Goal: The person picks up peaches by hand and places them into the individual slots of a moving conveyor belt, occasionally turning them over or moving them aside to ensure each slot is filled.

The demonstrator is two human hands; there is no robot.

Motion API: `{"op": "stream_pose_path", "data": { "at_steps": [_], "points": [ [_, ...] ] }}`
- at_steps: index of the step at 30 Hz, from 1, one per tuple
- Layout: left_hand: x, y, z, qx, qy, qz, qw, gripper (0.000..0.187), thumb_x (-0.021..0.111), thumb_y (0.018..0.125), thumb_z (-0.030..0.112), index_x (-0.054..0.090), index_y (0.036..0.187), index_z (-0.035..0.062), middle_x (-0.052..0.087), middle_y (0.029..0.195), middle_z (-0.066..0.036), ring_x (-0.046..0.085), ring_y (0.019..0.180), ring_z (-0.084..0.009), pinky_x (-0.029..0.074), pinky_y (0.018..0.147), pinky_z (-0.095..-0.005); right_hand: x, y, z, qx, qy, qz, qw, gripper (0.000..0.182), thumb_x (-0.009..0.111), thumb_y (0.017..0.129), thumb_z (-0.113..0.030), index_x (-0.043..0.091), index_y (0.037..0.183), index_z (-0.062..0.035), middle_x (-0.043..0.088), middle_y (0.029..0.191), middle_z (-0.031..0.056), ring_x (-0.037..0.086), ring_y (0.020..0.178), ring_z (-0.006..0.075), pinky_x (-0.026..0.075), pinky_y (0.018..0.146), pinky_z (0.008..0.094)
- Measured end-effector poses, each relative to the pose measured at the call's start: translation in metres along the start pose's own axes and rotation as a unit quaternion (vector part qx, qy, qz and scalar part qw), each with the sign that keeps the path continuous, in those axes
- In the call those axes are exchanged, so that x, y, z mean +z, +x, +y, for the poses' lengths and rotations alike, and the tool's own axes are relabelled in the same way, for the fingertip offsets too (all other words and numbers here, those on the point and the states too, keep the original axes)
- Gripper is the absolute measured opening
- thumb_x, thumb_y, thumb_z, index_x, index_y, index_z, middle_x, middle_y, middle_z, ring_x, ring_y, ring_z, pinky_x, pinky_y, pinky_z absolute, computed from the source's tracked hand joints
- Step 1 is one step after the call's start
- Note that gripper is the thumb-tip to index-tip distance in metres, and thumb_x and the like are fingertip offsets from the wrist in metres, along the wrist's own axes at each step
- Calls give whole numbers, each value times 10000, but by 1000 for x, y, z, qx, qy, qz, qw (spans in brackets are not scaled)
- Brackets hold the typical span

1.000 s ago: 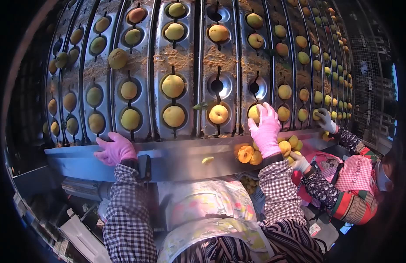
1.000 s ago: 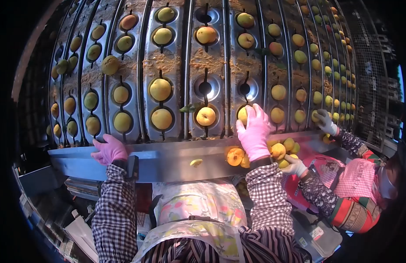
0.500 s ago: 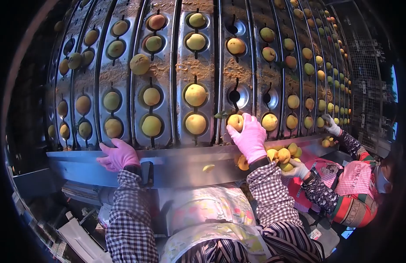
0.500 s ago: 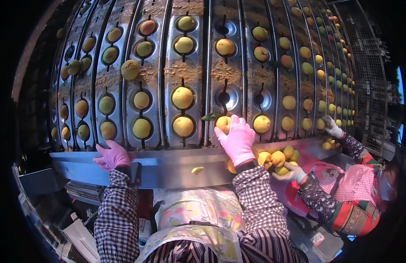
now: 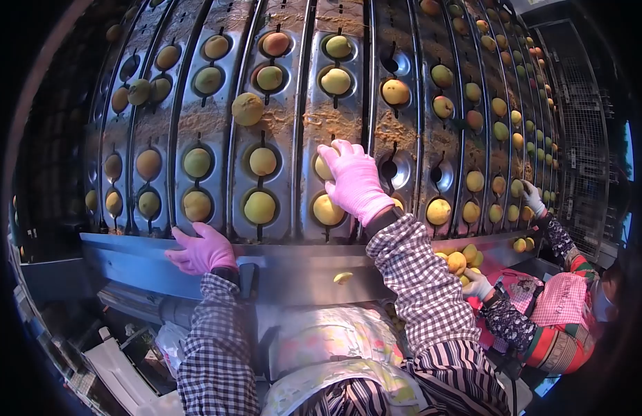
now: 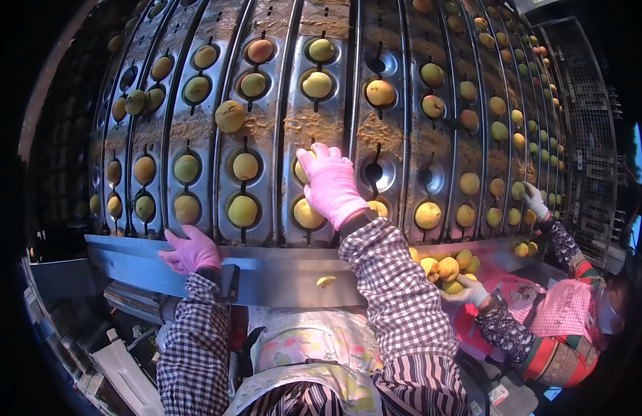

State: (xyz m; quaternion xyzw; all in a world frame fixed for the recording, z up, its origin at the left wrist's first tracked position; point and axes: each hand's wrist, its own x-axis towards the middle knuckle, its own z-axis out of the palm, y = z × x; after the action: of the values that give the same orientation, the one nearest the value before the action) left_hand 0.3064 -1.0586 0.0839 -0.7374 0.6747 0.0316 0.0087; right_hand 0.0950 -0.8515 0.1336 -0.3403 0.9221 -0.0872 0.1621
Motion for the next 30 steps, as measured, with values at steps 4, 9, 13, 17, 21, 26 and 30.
{"op": "stream_pose_path", "data": {
  "at_steps": [4,9,13,17,21,26,30],
  "points": [
    [3,1,-3,9,-3,4,1000,650,487,977,517,394,1526,183,220,1567,-348,259,1459,-459,236,1178,-538,3,-9,7,-3,17,46,999,690,799,753,-284,525,1364,-117,546,1333,129,551,1186,334,491,972,463],
    [2,2,-3,11,-1,1,1000,645,481,984,506,389,1532,180,206,1570,-352,244,1466,-458,221,1182,-543,1,-15,1,39,36,29,998,665,774,775,-276,531,1370,-102,555,1302,140,572,1188,330,503,975,447],
    [-3,0,1,4,-12,-11,1000,647,476,988,505,385,1536,173,187,1577,-352,213,1479,-455,198,1190,-533,4,-12,1,77,17,61,995,631,767,803,-400,566,1315,-89,598,1151,123,634,1046,308,516,879,443],
    [-3,-1,1,5,-16,-17,1000,646,475,988,508,392,1532,169,187,1576,-353,215,1478,-456,201,1191,-529,-5,-28,1,61,38,75,995,621,750,809,-431,577,1276,-60,615,1109,130,642,1004,317,513,861,451],
    [0,1,-1,11,-11,-6,1000,647,479,984,512,406,1526,166,192,1573,-353,229,1470,-461,208,1190,-530,7,-65,-14,-22,39,11,999,637,769,778,-365,554,1305,-79,609,1144,126,619,1038,314,506,844,466],
    [-2,1,2,1,-14,-6,1000,645,484,978,515,413,1522,175,203,1571,-349,236,1468,-455,212,1188,-530,28,-76,-14,-4,84,7,996,708,773,755,-261,491,1381,-91,553,1311,140,569,1166,324,486,928,468],
    [5,0,-3,10,-15,7,1000,641,480,978,521,416,1520,184,209,1571,-347,238,1467,-452,214,1187,-532,32,-84,-8,-49,87,28,995,727,769,753,-253,484,1402,-94,525,1386,141,516,1257,330,450,1009,464]
  ]
}}
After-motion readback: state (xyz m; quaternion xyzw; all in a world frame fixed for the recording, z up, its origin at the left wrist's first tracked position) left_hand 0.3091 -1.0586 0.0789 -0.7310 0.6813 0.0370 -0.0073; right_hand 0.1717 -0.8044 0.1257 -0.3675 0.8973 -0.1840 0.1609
